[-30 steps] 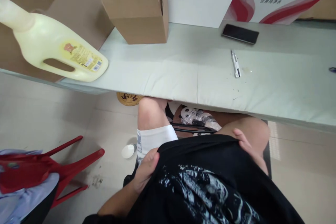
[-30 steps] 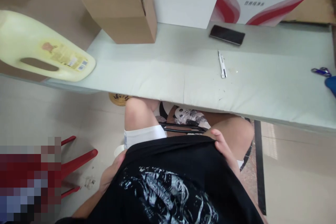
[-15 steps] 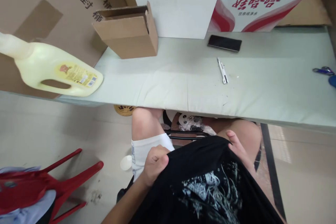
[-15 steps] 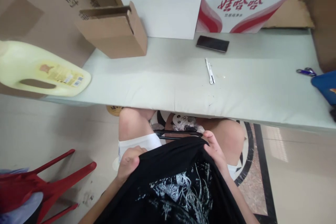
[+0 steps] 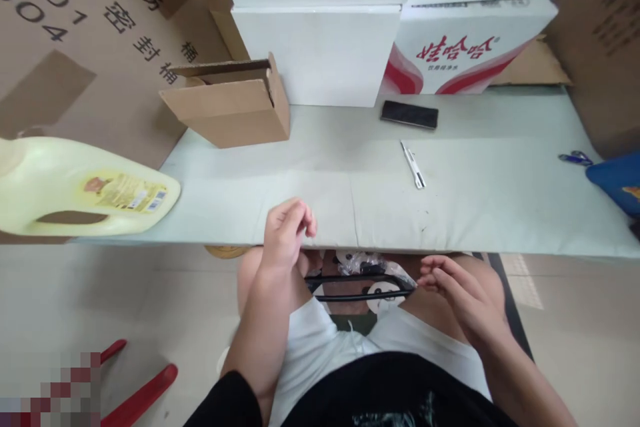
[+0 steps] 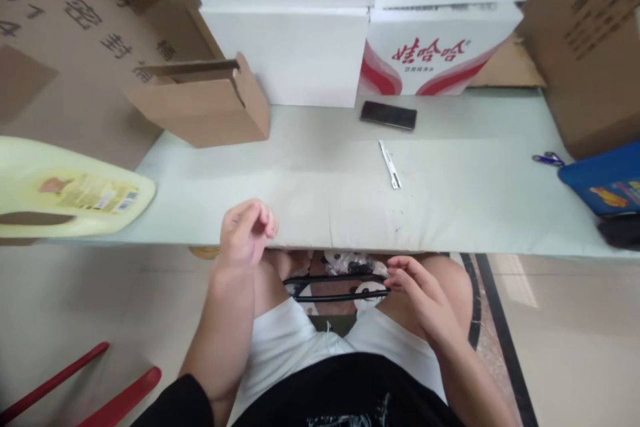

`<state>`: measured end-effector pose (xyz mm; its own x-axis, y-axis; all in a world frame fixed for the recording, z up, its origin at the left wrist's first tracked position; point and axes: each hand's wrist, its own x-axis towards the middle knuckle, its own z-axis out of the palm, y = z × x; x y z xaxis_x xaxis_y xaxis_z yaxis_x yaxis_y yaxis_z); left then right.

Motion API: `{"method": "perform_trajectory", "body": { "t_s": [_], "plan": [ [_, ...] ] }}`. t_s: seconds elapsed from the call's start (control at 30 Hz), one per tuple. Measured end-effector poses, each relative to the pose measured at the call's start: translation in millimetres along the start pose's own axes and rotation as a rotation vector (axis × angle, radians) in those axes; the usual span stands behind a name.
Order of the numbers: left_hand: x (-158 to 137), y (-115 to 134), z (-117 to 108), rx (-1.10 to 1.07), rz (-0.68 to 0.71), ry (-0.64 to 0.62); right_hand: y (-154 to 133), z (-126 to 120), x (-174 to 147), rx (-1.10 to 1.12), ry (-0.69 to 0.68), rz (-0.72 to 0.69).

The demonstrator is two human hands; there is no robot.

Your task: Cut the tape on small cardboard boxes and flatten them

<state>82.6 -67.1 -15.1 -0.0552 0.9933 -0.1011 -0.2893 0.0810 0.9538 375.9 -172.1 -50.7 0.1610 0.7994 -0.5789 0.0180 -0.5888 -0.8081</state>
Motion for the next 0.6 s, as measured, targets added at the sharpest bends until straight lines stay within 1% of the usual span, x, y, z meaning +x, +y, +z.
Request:
{"method": "perform_trajectory", "body": {
  "t_s": [0.07,0.13,0.2,0.27,0.33,0.4,0.5,0.6],
  "plan": [
    [33.1,9.0,-14.4,-0.031,0.082,0.011,-21.1,10.7,6.8,-0.048,0.038,-0.026],
    [61.8,13.0,-34.2,-0.052,0.138,0.033,-45.5,28.0,15.5,-0.106,0.049,-0.064],
    [83.3,10.7,-56.7,-0.091,0.151,0.063,-69.1,50.2,28.5,-0.172,0.038,-0.133],
    [96.6,4.7,-78.2,-0.201,0.137,0.133,-89.5,76.4,45.7,-0.242,0.022,-0.238],
    [102.3,-0.6,-95.6,-0.335,0.139,0.201,-106.4,106.2,65.1,-0.301,-0.001,-0.341],
    [103.0,-2.0,-108.4,-0.418,0.168,0.204,-121.2,138.8,83.7,-0.33,-0.035,-0.434],
    [100.8,2.2,-122.0,-0.45,0.182,0.185,-142.6,188.5,106.7,-0.309,-0.078,-0.622],
    [98.5,7.4,-133.4,-0.449,0.156,0.229,-164.4,232.5,123.5,-0.285,-0.119,-0.838]
  ]
}}
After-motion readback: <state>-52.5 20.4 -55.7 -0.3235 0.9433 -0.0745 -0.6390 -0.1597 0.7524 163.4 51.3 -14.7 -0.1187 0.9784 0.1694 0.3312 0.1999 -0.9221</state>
